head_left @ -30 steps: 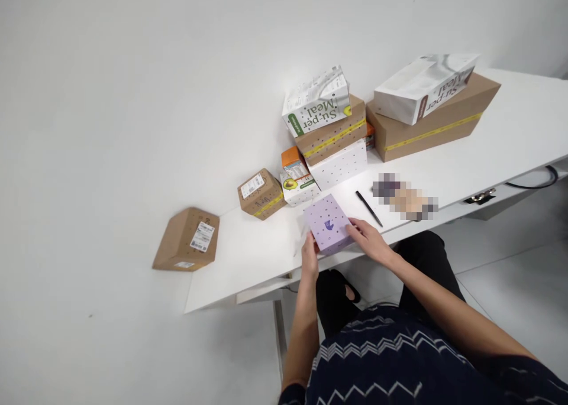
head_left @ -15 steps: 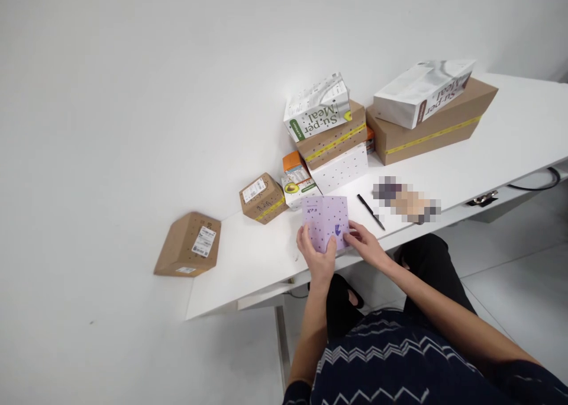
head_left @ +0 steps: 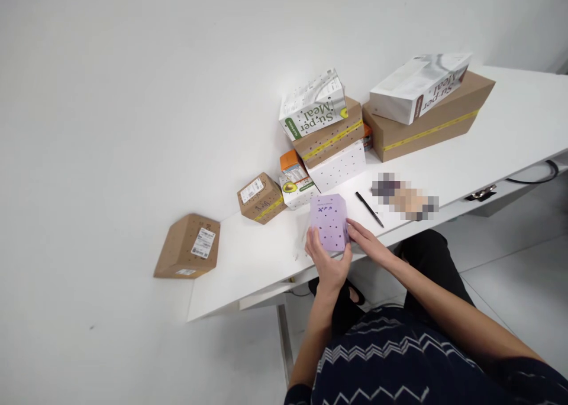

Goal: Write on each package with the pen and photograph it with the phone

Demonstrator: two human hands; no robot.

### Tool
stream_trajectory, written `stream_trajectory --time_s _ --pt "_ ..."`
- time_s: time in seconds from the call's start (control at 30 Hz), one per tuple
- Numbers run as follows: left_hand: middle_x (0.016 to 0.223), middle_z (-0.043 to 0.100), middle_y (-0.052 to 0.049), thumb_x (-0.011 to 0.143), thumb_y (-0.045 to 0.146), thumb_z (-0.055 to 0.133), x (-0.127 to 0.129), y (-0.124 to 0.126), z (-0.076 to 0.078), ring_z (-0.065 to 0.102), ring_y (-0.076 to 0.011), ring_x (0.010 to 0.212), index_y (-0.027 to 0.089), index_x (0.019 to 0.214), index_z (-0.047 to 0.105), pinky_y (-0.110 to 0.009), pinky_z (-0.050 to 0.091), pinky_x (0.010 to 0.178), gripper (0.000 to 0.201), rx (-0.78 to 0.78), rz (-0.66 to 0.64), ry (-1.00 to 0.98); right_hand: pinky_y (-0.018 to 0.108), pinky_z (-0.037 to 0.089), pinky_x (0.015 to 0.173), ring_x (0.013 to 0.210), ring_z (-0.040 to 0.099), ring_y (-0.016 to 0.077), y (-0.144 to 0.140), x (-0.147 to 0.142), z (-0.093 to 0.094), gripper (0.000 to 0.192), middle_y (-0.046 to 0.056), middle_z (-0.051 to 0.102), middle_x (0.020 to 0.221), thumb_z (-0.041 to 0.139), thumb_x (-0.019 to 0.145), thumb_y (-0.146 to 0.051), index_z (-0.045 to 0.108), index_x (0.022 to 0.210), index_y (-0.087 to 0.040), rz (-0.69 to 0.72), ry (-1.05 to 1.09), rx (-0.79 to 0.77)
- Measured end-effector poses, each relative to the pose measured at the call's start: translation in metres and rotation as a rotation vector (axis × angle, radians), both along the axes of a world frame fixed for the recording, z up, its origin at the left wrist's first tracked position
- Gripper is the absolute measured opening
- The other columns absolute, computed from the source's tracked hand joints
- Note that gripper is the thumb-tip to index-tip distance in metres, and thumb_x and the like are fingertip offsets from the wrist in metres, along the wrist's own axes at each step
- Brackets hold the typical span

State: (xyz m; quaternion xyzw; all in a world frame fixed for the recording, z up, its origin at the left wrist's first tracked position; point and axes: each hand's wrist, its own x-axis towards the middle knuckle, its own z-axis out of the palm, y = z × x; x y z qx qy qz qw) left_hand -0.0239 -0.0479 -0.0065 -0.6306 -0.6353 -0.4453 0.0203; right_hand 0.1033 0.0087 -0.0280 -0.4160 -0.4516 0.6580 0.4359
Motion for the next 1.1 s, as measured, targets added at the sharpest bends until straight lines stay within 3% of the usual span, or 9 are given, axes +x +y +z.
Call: stream_trajectory --time_s 0.17,0.3,0.4,0.53,0.77,0.97,1.1 --pt "0.147 0.027 -0.024 0.072 0.03 0.073 0.0 -0.006 -0.006 0.023 -0.038 0.141 0.018 0.146 0.016 -0.059 0.025 0.112 0.095 -0.013 -0.027 -0.064 0.048 0.043 0.103 0.123 0.054 0.0283 0.001 -0.001 -0.001 0.091 0.015 0.049 0.141 0.071 0.072 -0.048 0.03 0.148 -0.02 0.108 0.058 -0.007" --pt "0.148 0.023 -0.022 0.075 0.028 0.069 -0.005 -0.015 -0.015 0.021 -0.0347 0.142 0.018 0.147 0.013 -0.055 0.025 0.114 0.091 -0.021 -0.15 -0.181 0.049 0.026 0.114 0.139 0.033 0.0283 0.009 0.011 -0.001 0.104 0.011 0.028 0.156 0.076 0.065 -0.037 0.02 0.152 -0.025 0.12 -0.012 0.197" --pt "0.147 0.028 -0.021 0.081 0.032 0.062 -0.006 -0.021 -0.027 0.027 -0.0318 0.141 0.017 0.146 0.016 -0.051 0.026 0.114 0.082 -0.091 -0.206 -0.371 0.049 0.018 0.117 0.144 0.024 0.0271 0.016 0.022 0.001 0.093 0.007 0.027 0.157 0.072 0.067 -0.028 0.03 0.149 -0.026 0.123 -0.091 0.312" --pt "0.147 0.031 -0.022 0.079 0.039 0.064 -0.002 -0.021 -0.036 0.029 -0.0326 0.14 0.015 0.146 0.021 -0.05 0.027 0.115 0.082 -0.183 -0.224 -0.499 0.045 0.029 0.113 0.137 0.039 0.025 0.017 0.025 0.0 0.075 0.006 0.041 0.15 0.061 0.072 -0.021 0.04 0.144 -0.025 0.129 -0.081 0.308" --pt "0.149 0.033 -0.018 0.083 0.042 0.058 -0.011 -0.011 -0.025 0.035 -0.0296 0.137 0.018 0.147 0.022 -0.046 0.029 0.113 0.077 -0.204 -0.252 -0.6 0.042 0.034 0.111 0.133 0.042 0.0228 0.011 0.023 -0.007 0.064 0.007 0.044 0.146 0.056 0.078 -0.024 0.042 0.141 -0.025 0.074 -0.181 0.398" --pt "0.149 0.037 -0.014 0.067 0.035 0.073 -0.047 0.024 -0.021 0.034 -0.0291 0.139 0.024 0.146 0.028 -0.044 0.029 0.112 0.092 -0.288 -0.259 -0.679 0.046 0.045 0.099 0.113 0.056 0.0249 0.002 0.026 -0.009 0.058 0.011 0.055 0.129 0.061 0.08 -0.037 0.046 0.134 -0.023 -0.028 -0.263 0.376" --pt "0.143 0.046 -0.013 0.07 0.04 0.074 -0.054 0.053 -0.017 0.04 -0.027 0.135 0.024 0.133 0.047 -0.04 0.034 0.109 0.07 -0.34 -0.348 -0.88 0.044 0.047 0.096 0.104 0.059 0.0232 -0.005 0.019 -0.008 0.039 0.009 0.063 0.112 0.059 0.082 -0.046 0.056 0.112 -0.021 -0.149 -0.225 0.306"
